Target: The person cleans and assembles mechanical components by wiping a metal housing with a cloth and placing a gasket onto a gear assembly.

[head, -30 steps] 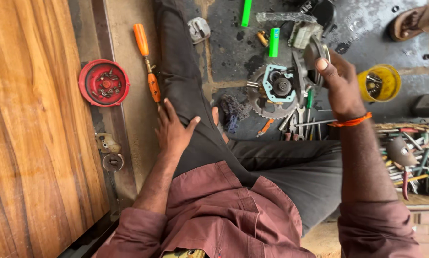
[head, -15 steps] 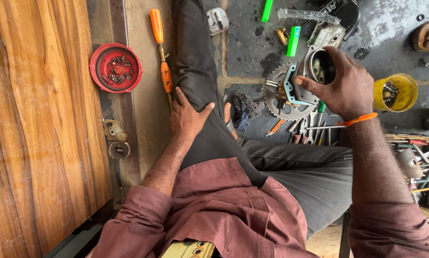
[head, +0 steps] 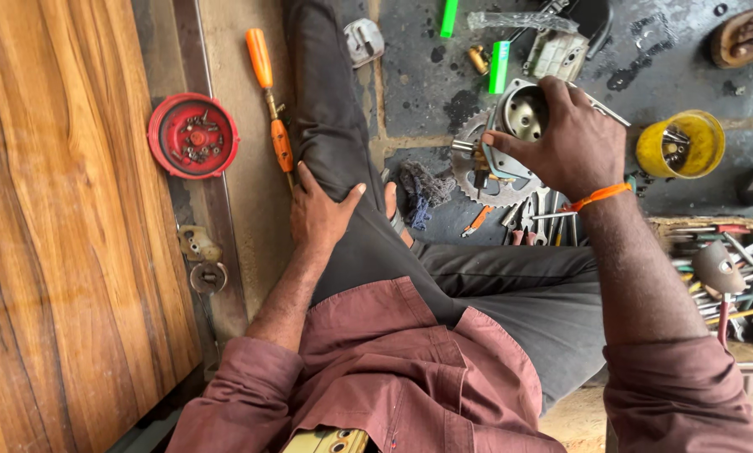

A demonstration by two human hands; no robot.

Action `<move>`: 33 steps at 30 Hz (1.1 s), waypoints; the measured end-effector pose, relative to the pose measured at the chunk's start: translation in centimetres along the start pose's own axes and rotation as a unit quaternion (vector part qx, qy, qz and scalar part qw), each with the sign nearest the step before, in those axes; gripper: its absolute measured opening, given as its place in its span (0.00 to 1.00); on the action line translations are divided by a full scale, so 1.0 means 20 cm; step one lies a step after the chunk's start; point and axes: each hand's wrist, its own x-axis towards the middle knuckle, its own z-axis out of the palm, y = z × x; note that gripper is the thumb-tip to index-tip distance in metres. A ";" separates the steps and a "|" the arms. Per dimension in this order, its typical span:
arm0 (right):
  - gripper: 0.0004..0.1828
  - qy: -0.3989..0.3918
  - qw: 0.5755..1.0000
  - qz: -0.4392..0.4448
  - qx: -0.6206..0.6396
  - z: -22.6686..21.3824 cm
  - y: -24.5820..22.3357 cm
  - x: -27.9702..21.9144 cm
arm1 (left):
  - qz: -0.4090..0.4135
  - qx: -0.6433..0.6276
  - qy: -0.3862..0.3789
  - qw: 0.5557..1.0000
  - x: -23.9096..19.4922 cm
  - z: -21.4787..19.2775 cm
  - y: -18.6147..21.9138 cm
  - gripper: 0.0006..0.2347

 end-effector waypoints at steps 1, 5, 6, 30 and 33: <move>0.53 -0.002 1.000 0.013 0.023 0.00 0.01 -0.01 | 0.003 0.009 0.006 1.000 0.00 0.00 0.00 0.52; 0.59 0.018 0.999 -0.051 0.000 -0.02 0.00 -0.03 | -0.022 0.009 -0.026 0.999 0.00 0.01 0.01 0.52; 0.58 0.002 0.999 -0.031 -0.011 -0.02 -0.01 -0.04 | -0.021 0.011 -0.027 0.999 -0.01 0.01 0.01 0.52; 0.32 0.109 0.963 0.182 0.167 0.67 0.55 -0.87 | 0.425 -0.122 -0.023 0.897 -0.02 0.21 0.87 0.51; 0.27 -0.005 0.985 0.147 0.090 0.66 0.50 -0.93 | 0.454 -0.145 -0.042 0.878 0.00 0.23 0.89 0.45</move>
